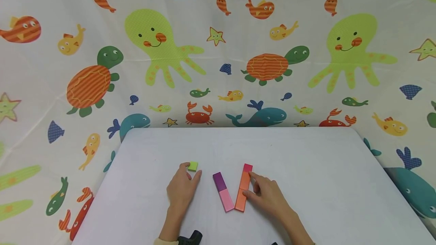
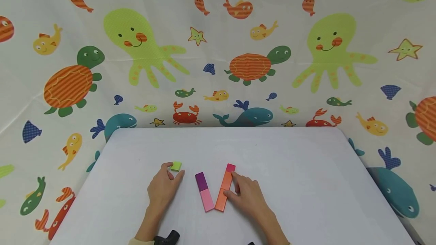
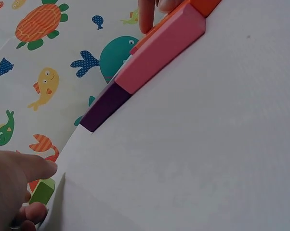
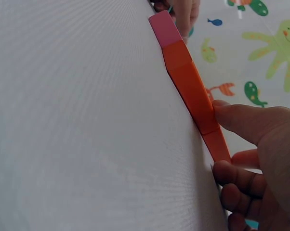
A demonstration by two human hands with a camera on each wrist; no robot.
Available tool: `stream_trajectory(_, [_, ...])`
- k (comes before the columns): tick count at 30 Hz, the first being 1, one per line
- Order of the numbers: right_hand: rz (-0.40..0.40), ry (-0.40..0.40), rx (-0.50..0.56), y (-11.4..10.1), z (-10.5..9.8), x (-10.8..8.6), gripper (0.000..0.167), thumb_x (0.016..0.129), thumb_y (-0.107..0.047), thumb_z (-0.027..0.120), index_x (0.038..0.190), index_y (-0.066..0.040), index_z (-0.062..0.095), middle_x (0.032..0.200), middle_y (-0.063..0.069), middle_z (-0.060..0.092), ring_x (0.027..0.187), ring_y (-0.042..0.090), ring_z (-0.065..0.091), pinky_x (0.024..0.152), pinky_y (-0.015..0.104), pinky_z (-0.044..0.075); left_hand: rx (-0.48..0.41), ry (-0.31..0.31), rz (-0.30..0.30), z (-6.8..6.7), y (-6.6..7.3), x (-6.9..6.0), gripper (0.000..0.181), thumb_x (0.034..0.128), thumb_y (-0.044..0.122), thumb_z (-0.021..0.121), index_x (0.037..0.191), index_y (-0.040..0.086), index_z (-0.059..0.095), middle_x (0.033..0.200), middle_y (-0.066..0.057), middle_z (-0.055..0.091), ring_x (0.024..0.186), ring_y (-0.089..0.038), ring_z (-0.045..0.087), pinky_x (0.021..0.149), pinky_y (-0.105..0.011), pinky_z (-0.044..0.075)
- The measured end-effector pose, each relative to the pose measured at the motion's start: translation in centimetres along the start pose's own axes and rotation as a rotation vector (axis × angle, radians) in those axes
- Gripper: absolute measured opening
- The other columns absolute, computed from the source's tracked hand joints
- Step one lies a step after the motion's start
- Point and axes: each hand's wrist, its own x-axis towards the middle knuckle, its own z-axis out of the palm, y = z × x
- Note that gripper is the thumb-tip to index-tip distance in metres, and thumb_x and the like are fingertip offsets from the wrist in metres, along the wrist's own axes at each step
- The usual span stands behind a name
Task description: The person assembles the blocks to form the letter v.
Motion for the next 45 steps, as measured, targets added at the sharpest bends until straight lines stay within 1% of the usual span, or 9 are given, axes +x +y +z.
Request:
stream_trajectory(4, [0.003,-0.002,-0.001,-0.14,-0.06,-0.02,0.067,0.084,-0.049,0.076,0.138,-0.013,0.060,0.069,-0.016,0.044,0.062,-0.001,0.040,0.063,0.020,0.036,-0.007,0.012,-0.016,0.07,-0.07,0.03,0.048,0.0886,0.039,0.073,0.125,0.010,0.063,0.069,0.001,0.058,0.055,-0.012,0.044,0.049,-0.027,0.032])
stream_trajectory(9, [0.003,-0.005,0.000,-0.20,-0.04,-0.03,0.067,0.084,-0.048,0.077,0.139,-0.013,0.059,0.069,-0.016,0.045,0.062,-0.001,0.040,0.063,0.020,0.036,-0.015,0.034,-0.049,0.32,-0.26,0.20,0.050,0.0878,0.042,0.073,0.124,0.009,0.062,0.070,0.001,0.060,0.055,-0.013,0.047,0.049,-0.028,0.033])
stream_trajectory(14, [0.005,-0.005,0.000,-0.26,-0.02,-0.04,0.068,0.084,-0.049,0.076,0.139,-0.013,0.059,0.069,-0.016,0.045,0.063,-0.001,0.040,0.063,0.020,0.036,-0.009,0.037,-0.064,0.41,-0.34,0.31,0.049,0.0873,0.043,0.072,0.121,0.009,0.063,0.070,0.001,0.061,0.055,-0.014,0.049,0.049,-0.028,0.033])
stream_trajectory(20, [0.015,-0.009,-0.003,-0.35,-0.06,-0.05,0.068,0.084,-0.048,0.076,0.140,-0.014,0.059,0.069,-0.016,0.045,0.063,0.000,0.040,0.063,0.020,0.036,-0.007,0.045,-0.048,0.36,-0.32,0.27,0.043,0.0879,0.040,0.071,0.117,0.009,0.065,0.069,0.002,0.061,0.054,-0.013,0.049,0.049,-0.029,0.033])
stream_trajectory(27, [0.015,-0.005,-0.003,-0.41,-0.13,-0.03,0.068,0.084,-0.049,0.076,0.140,-0.014,0.059,0.069,-0.016,0.045,0.063,0.000,0.039,0.063,0.021,0.035,0.011,0.046,-0.001,0.46,-0.38,0.28,0.039,0.0885,0.036,0.071,0.116,0.008,0.068,0.068,0.002,0.058,0.053,-0.012,0.046,0.048,-0.028,0.033])
stream_trajectory(33, [0.008,0.007,-0.005,-0.36,-0.12,-0.12,0.067,0.084,-0.047,0.077,0.139,-0.013,0.060,0.068,-0.016,0.044,0.062,-0.001,0.039,0.062,0.020,0.035,0.006,0.035,0.028,0.32,-0.38,0.24,0.035,0.0878,0.032,0.073,0.114,0.009,0.070,0.068,0.003,0.059,0.055,-0.011,0.045,0.050,-0.028,0.034])
stream_trajectory(38, [0.003,0.011,-0.013,-0.32,-0.10,-0.17,0.067,0.084,-0.048,0.077,0.139,-0.013,0.060,0.068,-0.017,0.044,0.063,-0.001,0.040,0.064,0.021,0.035,-0.008,0.009,0.037,0.10,-0.23,0.21,0.034,0.0875,0.030,0.074,0.113,0.008,0.071,0.068,0.003,0.058,0.055,-0.011,0.044,0.051,-0.027,0.034])
stream_trajectory(45, [0.010,-0.001,-0.009,-0.22,-0.05,-0.06,0.069,0.084,-0.051,0.076,0.139,-0.014,0.059,0.069,-0.016,0.044,0.063,-0.001,0.039,0.063,0.021,0.035,-0.015,-0.065,0.047,-0.19,0.25,0.10,0.035,0.0881,0.031,0.074,0.118,0.012,0.072,0.070,0.004,0.057,0.056,-0.010,0.044,0.050,-0.026,0.034])
